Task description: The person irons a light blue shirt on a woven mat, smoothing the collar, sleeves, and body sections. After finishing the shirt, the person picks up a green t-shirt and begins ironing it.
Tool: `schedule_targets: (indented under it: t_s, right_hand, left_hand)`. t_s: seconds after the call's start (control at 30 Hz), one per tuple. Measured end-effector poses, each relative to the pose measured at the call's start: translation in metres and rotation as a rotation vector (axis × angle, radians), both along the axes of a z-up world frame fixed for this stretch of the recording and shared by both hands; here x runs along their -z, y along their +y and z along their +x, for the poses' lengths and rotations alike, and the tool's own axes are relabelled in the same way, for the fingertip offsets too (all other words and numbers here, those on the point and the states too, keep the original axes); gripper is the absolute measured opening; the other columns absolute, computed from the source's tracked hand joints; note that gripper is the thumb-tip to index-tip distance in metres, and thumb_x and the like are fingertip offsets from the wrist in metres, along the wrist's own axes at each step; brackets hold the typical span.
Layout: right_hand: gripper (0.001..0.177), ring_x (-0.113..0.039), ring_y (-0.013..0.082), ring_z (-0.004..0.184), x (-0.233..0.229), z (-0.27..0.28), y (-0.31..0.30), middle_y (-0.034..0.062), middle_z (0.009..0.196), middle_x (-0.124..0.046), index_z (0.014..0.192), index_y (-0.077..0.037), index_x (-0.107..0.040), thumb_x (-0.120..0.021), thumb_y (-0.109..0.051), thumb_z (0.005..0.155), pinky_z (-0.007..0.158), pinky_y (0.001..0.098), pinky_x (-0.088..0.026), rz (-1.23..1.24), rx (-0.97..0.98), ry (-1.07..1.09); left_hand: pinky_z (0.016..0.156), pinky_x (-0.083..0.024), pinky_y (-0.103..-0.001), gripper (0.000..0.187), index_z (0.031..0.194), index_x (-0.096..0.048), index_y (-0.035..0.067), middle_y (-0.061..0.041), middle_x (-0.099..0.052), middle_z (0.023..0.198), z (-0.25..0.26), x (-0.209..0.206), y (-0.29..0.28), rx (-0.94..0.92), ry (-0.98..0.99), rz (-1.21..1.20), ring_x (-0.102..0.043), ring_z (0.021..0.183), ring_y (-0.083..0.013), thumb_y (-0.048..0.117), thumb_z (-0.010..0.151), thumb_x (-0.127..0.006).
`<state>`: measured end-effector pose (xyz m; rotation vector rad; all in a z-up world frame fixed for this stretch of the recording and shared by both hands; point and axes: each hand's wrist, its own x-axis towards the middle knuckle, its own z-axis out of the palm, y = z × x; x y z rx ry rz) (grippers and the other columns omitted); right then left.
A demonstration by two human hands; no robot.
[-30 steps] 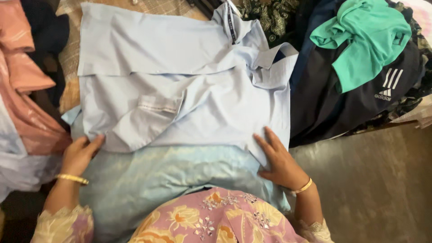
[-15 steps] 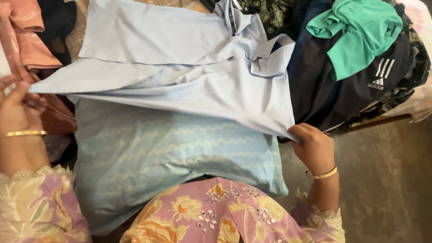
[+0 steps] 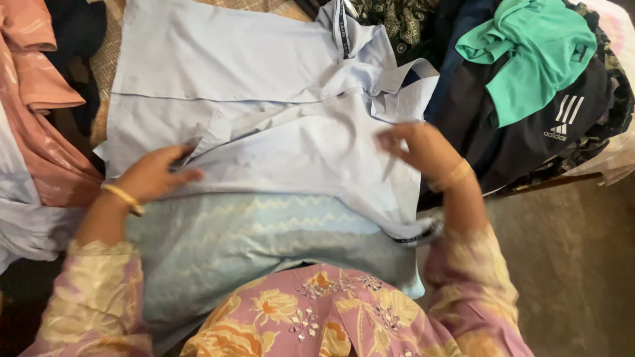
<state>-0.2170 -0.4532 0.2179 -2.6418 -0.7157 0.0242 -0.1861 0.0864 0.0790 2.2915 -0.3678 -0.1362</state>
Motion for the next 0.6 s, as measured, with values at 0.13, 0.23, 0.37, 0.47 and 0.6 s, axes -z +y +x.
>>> schedule_targets:
  t_s: [0.13,0.23,0.37,0.47,0.6]
  right_hand:
    - [0.024,-0.065,0.0408,0.096,0.057,0.091,0.006,0.0191,0.102,-0.070,0.110,-0.001,-0.071,-0.071,-0.022,0.098,0.083,0.0474,-0.052,-0.043,0.038,-0.232]
    - [0.030,-0.065,0.0411,0.092,0.098,0.121,-0.003,0.0191,0.098,-0.069,0.104,-0.002,-0.071,-0.074,-0.030,0.095,0.079,0.0487,-0.051,-0.213,0.221,-0.091]
    - [0.030,-0.067,0.0370,0.092,0.125,0.138,-0.020,0.0154,0.096,-0.070,0.095,-0.004,-0.065,-0.073,-0.032,0.091,0.082,0.0464,-0.053,-0.166,0.312,0.099]
    - [0.018,-0.067,0.0379,0.091,0.136,0.138,-0.027,0.0138,0.101,-0.070,0.098,-0.006,-0.063,-0.068,-0.023,0.091,0.078,0.0468,-0.053,-0.037,0.339,-0.078]
    - [0.008,-0.067,0.0378,0.092,0.143,0.146,-0.025,0.0129,0.102,-0.070,0.098,-0.010,-0.066,-0.064,-0.015,0.091,0.076,0.0468,-0.054,-0.092,0.346,-0.237]
  left_hand:
    - [0.085,-0.053,-0.047,0.044,0.113,-0.074,0.003,-0.022,-0.072,0.110,0.006,0.011,-0.012,-0.099,-0.176,0.240,-0.066,0.102,-0.0407,0.039,0.089,-0.074]
    - [0.077,-0.052,-0.048,0.032,0.112,-0.073,0.003,-0.024,-0.069,0.096,0.027,0.036,0.023,-0.282,-0.117,0.084,-0.067,0.087,-0.0420,0.033,0.101,-0.068]
    - [0.075,-0.049,-0.051,0.026,0.094,-0.066,-0.004,-0.026,-0.065,0.092,0.087,0.070,0.086,-0.484,-0.474,0.177,-0.064,0.086,-0.0455,0.018,0.107,-0.070]
    - [0.081,-0.050,-0.048,0.008,0.105,-0.066,0.002,-0.018,-0.069,0.098,0.115,0.091,0.118,-0.628,-0.651,0.278,-0.067,0.091,-0.0386,0.005,0.101,-0.060]
    - [0.082,-0.051,-0.046,0.027,0.124,-0.070,0.010,-0.016,-0.067,0.103,0.119,0.101,0.112,-0.609,-0.609,0.399,-0.065,0.095,-0.0375,0.009,0.097,-0.063]
